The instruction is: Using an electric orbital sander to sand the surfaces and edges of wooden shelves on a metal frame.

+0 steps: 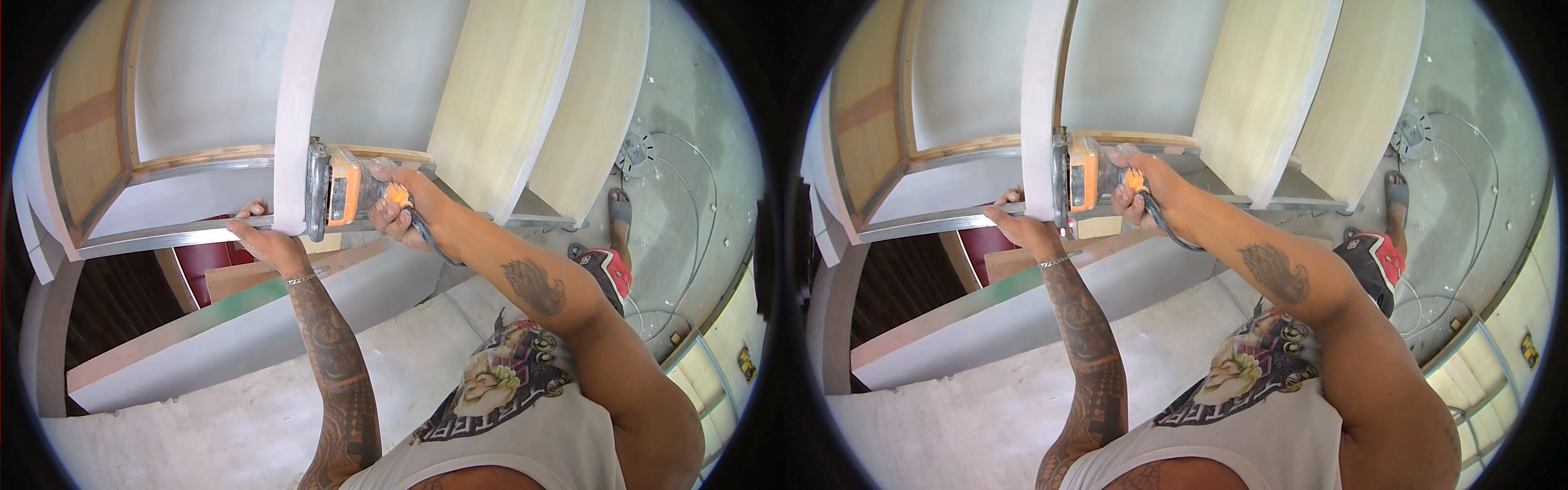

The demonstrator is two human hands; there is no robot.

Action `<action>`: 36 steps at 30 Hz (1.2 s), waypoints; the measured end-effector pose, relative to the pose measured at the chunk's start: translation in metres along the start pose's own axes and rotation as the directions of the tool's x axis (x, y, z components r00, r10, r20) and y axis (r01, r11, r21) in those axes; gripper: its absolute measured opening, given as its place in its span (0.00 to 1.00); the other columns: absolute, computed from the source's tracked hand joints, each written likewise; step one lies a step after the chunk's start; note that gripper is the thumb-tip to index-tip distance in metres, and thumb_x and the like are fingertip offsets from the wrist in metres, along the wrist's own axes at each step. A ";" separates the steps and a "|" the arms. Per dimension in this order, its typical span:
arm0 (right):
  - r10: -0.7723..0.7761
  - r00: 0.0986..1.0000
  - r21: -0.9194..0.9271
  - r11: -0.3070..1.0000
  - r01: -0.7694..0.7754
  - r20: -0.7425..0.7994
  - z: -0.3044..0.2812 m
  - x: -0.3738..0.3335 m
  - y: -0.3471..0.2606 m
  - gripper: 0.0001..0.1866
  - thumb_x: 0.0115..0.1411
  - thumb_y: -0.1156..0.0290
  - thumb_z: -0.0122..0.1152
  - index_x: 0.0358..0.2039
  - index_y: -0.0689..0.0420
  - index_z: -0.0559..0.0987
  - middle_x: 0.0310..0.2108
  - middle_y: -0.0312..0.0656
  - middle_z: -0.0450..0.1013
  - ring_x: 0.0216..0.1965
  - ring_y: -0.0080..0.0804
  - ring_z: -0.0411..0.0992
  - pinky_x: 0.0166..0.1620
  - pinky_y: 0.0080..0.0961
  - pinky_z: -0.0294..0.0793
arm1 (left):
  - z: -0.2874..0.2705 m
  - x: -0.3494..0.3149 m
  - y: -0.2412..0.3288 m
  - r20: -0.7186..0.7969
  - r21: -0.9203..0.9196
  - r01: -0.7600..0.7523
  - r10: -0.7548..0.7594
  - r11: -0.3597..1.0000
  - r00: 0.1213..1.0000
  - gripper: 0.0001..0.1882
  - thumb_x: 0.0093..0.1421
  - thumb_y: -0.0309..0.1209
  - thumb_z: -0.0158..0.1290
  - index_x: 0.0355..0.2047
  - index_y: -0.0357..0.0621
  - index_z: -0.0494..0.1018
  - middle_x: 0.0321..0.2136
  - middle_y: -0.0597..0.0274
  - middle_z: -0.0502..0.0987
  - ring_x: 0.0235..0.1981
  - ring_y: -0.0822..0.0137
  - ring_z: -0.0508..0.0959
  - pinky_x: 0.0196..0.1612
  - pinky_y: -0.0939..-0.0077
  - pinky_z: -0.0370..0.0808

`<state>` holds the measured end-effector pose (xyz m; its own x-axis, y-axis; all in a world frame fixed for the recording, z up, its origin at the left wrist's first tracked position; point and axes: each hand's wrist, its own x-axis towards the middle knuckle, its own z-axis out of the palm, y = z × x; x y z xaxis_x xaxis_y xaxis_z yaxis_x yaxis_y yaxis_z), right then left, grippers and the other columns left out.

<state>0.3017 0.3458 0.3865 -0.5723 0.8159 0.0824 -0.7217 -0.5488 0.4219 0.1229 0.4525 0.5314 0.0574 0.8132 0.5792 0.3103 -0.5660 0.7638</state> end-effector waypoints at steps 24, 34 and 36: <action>0.050 0.989 -0.101 0.994 -0.036 0.137 -0.006 0.023 0.002 0.21 0.59 0.49 0.63 0.34 0.54 0.73 0.19 0.29 0.67 0.15 0.11 0.65 0.13 0.06 0.63 | -0.014 0.007 -0.008 -0.070 0.047 -0.045 0.048 0.998 0.996 0.22 0.74 0.50 0.39 0.40 0.45 0.70 0.35 0.62 0.72 0.37 0.67 0.72 0.43 0.69 0.76; 0.088 0.983 -0.147 0.987 -0.064 0.159 -0.013 0.024 0.002 0.24 0.58 0.44 0.65 0.25 0.53 0.71 0.19 0.29 0.67 0.14 0.11 0.64 0.13 0.05 0.65 | -0.006 0.008 -0.002 -0.096 -0.216 0.190 -0.215 0.958 0.972 0.23 0.73 0.53 0.39 0.42 0.44 0.67 0.40 0.56 0.68 0.45 0.60 0.71 0.49 0.62 0.74; 0.173 0.973 -0.014 0.985 -0.172 0.153 -0.016 0.025 0.001 0.25 0.58 0.45 0.66 0.23 0.52 0.70 0.18 0.29 0.66 0.14 0.11 0.63 0.13 0.05 0.65 | -0.020 0.012 -0.020 -0.099 -0.238 0.200 -0.229 0.950 0.968 0.23 0.72 0.53 0.39 0.41 0.44 0.67 0.40 0.56 0.68 0.46 0.59 0.71 0.51 0.60 0.74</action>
<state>0.2803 0.3632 0.3747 -0.6220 0.7271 0.2907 -0.6174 -0.6837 0.3891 0.0982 0.4712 0.5285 -0.1098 0.9034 0.4144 0.0809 -0.4074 0.9096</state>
